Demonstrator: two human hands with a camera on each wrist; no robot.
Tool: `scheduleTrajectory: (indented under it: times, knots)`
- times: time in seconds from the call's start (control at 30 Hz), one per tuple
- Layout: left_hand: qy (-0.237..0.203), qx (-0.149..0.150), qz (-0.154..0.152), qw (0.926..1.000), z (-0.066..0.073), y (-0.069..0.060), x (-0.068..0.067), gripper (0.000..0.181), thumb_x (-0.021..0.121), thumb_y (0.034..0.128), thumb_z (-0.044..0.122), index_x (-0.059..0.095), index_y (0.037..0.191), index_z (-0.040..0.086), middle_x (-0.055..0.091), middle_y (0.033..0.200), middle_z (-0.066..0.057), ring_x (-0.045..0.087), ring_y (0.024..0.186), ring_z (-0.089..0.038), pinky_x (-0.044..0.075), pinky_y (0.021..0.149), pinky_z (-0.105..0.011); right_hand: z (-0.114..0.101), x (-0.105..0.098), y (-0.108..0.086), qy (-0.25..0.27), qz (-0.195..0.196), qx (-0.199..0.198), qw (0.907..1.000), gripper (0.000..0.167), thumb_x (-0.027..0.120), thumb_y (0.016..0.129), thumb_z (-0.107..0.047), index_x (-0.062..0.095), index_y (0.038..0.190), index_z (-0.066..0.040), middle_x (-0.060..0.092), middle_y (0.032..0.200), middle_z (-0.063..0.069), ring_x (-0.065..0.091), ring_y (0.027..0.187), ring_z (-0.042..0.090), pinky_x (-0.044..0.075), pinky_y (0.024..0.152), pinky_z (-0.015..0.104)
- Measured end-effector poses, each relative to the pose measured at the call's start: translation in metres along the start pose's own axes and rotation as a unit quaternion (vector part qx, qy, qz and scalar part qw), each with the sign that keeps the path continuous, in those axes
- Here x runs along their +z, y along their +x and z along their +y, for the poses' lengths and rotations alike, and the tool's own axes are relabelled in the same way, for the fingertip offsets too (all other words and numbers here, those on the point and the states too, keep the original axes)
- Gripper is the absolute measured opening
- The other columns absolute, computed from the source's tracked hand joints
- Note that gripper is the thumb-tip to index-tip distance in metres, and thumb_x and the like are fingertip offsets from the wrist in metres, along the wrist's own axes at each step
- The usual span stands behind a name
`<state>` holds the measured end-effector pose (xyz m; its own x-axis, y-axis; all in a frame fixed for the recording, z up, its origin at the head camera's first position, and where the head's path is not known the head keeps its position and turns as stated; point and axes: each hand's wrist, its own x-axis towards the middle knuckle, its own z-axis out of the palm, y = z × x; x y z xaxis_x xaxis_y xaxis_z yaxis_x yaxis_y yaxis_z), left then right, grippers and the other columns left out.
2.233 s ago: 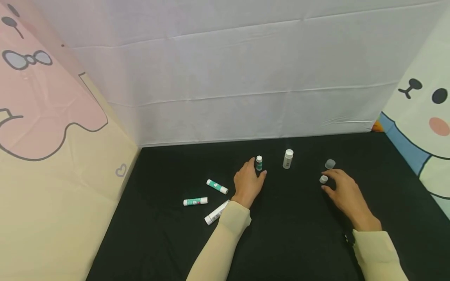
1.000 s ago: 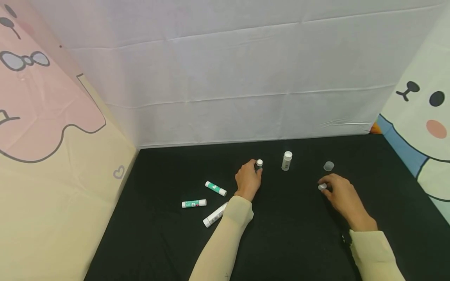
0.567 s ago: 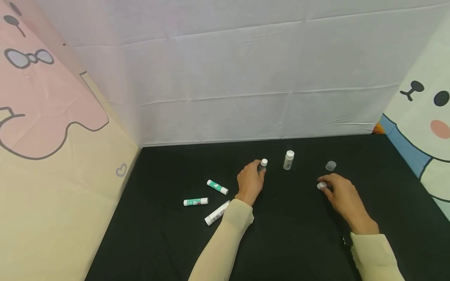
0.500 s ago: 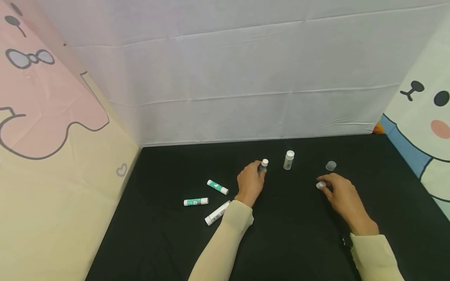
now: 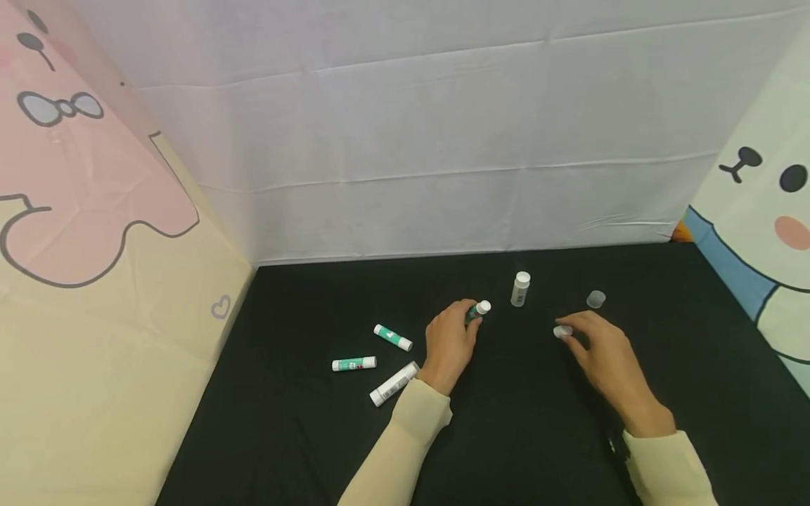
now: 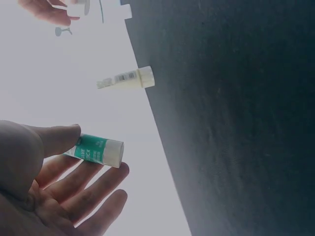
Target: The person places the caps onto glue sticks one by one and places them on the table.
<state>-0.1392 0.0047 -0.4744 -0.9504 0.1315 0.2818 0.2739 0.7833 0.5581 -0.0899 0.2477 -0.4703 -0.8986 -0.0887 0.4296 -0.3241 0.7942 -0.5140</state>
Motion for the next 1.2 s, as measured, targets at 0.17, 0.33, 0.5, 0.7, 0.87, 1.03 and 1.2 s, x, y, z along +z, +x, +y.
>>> scheduleTrajectory:
  times: [0.17,0.33,0.5,0.7,0.87,1.03,1.2]
  knots:
    - [0.002,0.017,0.008,0.9998,0.002,-0.009,-0.005,0.020,0.081,0.0941,0.018,0.079,0.114,0.014,0.079,0.104,-0.001,0.076,0.087,-0.019,0.059,0.076,-0.036,-0.012,0.003,0.000,0.002,0.021,-0.030,0.9993,0.033,0.085,0.079,0.012,0.077,0.109,0.000,0.074,0.105,0.013,0.072,0.096,0.035,0.055,0.085,0.052]
    - [0.007,0.028,0.017,0.9994,0.003,-0.018,-0.008,0.018,0.083,0.0922,0.017,0.080,0.110,0.015,0.078,0.103,0.001,0.074,0.085,-0.016,0.058,0.075,-0.033,-0.022,0.006,-0.001,0.009,0.039,-0.057,0.9976,0.034,0.086,0.077,0.013,0.078,0.106,-0.002,0.074,0.104,0.009,0.072,0.094,0.028,0.051,0.085,0.027]
    - [0.014,0.040,0.034,0.9985,0.003,-0.026,-0.009,0.017,0.085,0.0903,0.017,0.080,0.107,0.016,0.079,0.106,0.003,0.075,0.087,-0.016,0.059,0.077,-0.035,-0.029,0.007,0.001,0.018,0.048,-0.072,0.9961,0.035,0.087,0.074,0.015,0.078,0.104,-0.001,0.074,0.104,0.007,0.070,0.094,0.025,0.043,0.089,0.011]
    - [0.017,0.060,0.052,0.9967,0.004,-0.032,-0.010,0.017,0.087,0.0880,0.016,0.080,0.104,0.017,0.078,0.104,0.004,0.074,0.086,-0.016,0.059,0.077,-0.034,-0.037,0.010,0.001,0.037,0.058,-0.100,0.9926,0.037,0.088,0.071,0.017,0.078,0.103,-0.001,0.074,0.104,0.006,0.069,0.093,0.023,0.038,0.093,0.004]
    - [0.028,0.061,0.049,0.9965,0.007,-0.036,-0.012,0.020,0.088,0.0866,0.016,0.081,0.105,0.017,0.078,0.106,0.004,0.074,0.089,-0.015,0.059,0.080,-0.034,-0.044,0.012,0.001,0.058,0.063,-0.127,0.9881,0.038,0.088,0.070,0.018,0.079,0.102,-0.001,0.075,0.105,0.006,0.070,0.094,0.022,0.039,0.095,0.003]
    - [0.045,0.070,0.053,0.9951,0.007,-0.039,-0.011,0.022,0.090,0.0846,0.016,0.082,0.105,0.017,0.078,0.105,0.005,0.074,0.089,-0.015,0.059,0.080,-0.034,-0.051,0.013,0.000,0.079,0.069,-0.159,0.9818,0.043,0.088,0.068,0.019,0.079,0.104,-0.001,0.075,0.108,0.006,0.071,0.094,0.022,0.042,0.096,0.004]
    - [0.057,0.085,0.062,0.9928,0.007,-0.042,-0.011,0.023,0.091,0.0830,0.016,0.082,0.104,0.016,0.078,0.104,0.006,0.073,0.089,-0.014,0.058,0.079,-0.032,-0.056,0.016,0.000,0.096,0.066,-0.171,0.9784,0.043,0.088,0.068,0.019,0.079,0.105,-0.001,0.075,0.109,0.006,0.071,0.094,0.021,0.043,0.097,0.005]
